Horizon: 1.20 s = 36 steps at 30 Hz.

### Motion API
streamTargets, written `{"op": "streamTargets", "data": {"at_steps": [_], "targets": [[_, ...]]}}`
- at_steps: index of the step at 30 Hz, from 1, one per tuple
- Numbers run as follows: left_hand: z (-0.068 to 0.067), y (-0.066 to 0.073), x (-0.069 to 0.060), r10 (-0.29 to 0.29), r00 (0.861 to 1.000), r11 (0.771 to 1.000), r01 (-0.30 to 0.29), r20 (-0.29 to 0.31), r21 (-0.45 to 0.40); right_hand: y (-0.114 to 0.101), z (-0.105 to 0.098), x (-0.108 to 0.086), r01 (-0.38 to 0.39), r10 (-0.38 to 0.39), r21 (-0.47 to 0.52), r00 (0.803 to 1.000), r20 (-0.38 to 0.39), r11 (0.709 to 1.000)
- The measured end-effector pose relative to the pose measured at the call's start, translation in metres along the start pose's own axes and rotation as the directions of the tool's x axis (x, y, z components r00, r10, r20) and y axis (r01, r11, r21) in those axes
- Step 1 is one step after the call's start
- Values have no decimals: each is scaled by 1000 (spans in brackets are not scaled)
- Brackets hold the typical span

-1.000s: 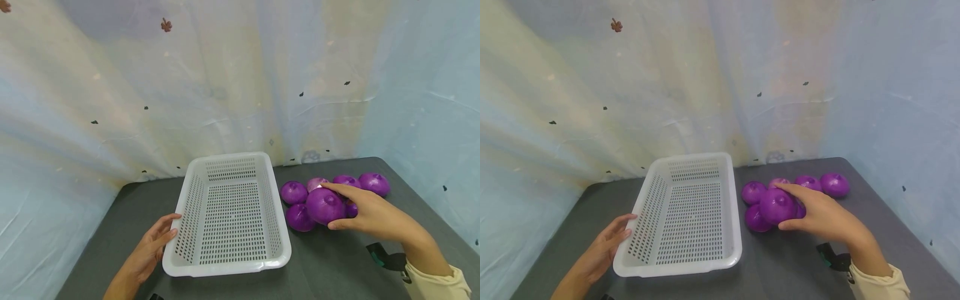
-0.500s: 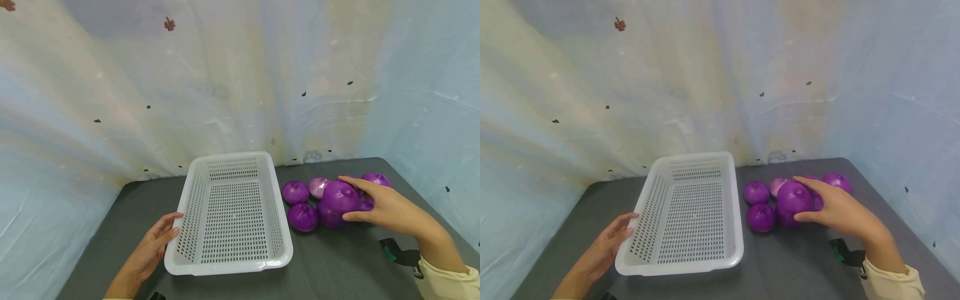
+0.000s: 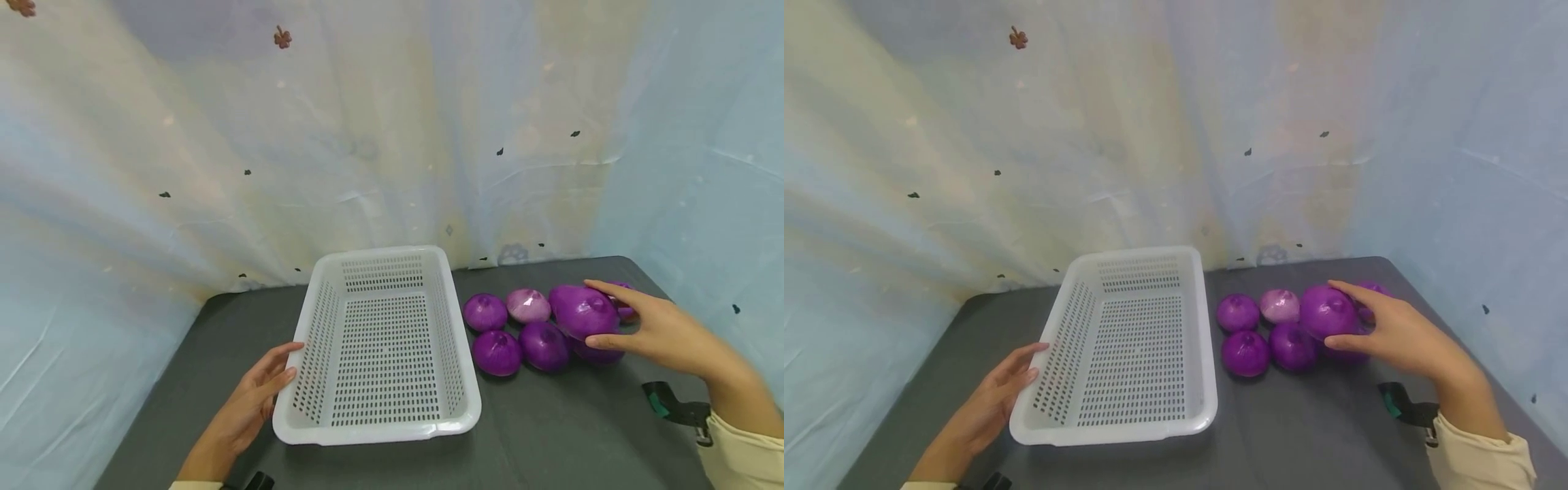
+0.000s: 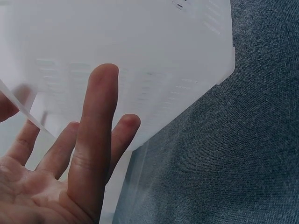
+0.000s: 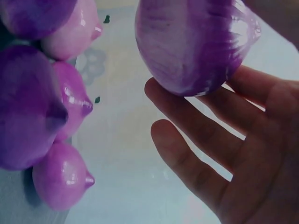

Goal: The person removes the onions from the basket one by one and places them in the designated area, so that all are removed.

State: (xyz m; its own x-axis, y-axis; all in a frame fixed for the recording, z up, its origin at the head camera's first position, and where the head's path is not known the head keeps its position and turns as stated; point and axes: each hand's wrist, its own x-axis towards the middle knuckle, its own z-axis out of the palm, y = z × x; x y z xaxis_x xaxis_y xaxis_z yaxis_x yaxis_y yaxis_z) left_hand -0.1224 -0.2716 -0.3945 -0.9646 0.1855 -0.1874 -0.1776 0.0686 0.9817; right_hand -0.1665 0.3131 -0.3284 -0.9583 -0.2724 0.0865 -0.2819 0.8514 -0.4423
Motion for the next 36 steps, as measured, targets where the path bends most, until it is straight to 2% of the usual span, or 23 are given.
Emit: {"op": "streamTargets", "data": {"at_steps": [11,17,26,36], "targets": [[0,-4,1,-28,1000,1000,27,-9,-7,33,-2,-4,31,-30,29,999,-37,999],[1,-3,1,-38,999,999,38,-31,3,45,-4,-2,-22,22,21,1000,-21,1000],[1,1,2,-38,999,999,37,-33,-11,67,-6,-7,-56,54,-16,996,-76,998],[1,0,1,-18,1000,1000,18,-19,-11,85,-10,-14,-156,156,-51,988,-18,986]]}}
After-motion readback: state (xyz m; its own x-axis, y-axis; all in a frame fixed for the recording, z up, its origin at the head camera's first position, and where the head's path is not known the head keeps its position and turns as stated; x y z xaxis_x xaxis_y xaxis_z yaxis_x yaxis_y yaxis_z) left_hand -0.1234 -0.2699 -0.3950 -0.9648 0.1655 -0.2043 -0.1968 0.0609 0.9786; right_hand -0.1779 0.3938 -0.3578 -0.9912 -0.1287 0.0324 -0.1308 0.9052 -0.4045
